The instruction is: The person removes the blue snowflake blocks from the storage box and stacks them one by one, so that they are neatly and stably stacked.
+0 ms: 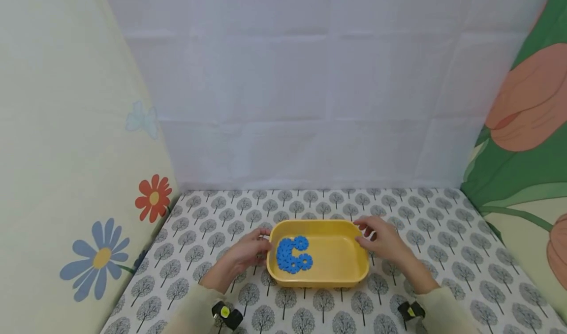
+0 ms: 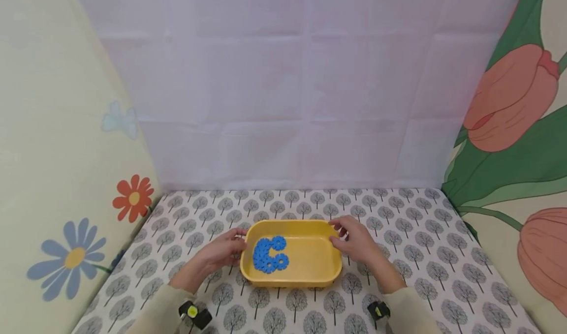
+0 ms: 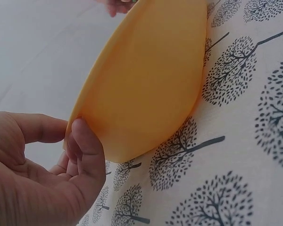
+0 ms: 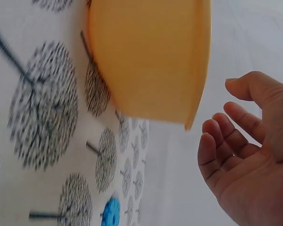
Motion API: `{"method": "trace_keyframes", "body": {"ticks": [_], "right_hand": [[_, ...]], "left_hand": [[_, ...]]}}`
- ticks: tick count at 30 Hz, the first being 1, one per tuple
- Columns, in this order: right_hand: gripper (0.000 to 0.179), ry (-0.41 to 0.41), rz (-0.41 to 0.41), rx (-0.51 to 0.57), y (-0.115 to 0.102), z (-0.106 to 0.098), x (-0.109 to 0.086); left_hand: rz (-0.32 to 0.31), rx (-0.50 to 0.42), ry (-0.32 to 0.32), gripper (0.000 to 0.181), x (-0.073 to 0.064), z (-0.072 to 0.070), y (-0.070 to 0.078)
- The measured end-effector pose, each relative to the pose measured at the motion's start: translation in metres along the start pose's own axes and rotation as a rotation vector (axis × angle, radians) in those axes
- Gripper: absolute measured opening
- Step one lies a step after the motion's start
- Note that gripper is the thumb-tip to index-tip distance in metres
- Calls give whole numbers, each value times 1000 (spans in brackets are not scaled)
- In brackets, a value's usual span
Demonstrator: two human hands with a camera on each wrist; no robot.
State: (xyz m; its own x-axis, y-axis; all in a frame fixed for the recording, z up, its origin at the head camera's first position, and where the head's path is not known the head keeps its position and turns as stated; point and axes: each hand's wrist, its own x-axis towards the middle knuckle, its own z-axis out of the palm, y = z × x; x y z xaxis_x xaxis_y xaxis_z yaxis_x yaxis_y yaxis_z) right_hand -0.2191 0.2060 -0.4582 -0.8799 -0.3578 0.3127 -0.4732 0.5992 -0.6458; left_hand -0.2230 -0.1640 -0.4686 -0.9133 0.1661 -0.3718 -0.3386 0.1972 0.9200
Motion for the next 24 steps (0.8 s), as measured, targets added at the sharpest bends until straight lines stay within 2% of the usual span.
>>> {"method": "trace_keyframes", "body": {"ticks": [4, 10, 17, 24], "right_hand": [[34, -31, -28, 40, -11, 11, 5], [38, -120, -7, 87, -24, 30, 12], [40, -208, -33, 167, -28, 50, 18], [40, -305, -47, 154, -36, 64, 26]], "left_hand": [[-5, -5, 3, 40, 0, 2, 0], [-7, -6, 3, 40, -1, 2, -1], [-3, -6, -28, 40, 0, 2, -2], [-1, 0, -15, 40, 0, 0, -1]]}}
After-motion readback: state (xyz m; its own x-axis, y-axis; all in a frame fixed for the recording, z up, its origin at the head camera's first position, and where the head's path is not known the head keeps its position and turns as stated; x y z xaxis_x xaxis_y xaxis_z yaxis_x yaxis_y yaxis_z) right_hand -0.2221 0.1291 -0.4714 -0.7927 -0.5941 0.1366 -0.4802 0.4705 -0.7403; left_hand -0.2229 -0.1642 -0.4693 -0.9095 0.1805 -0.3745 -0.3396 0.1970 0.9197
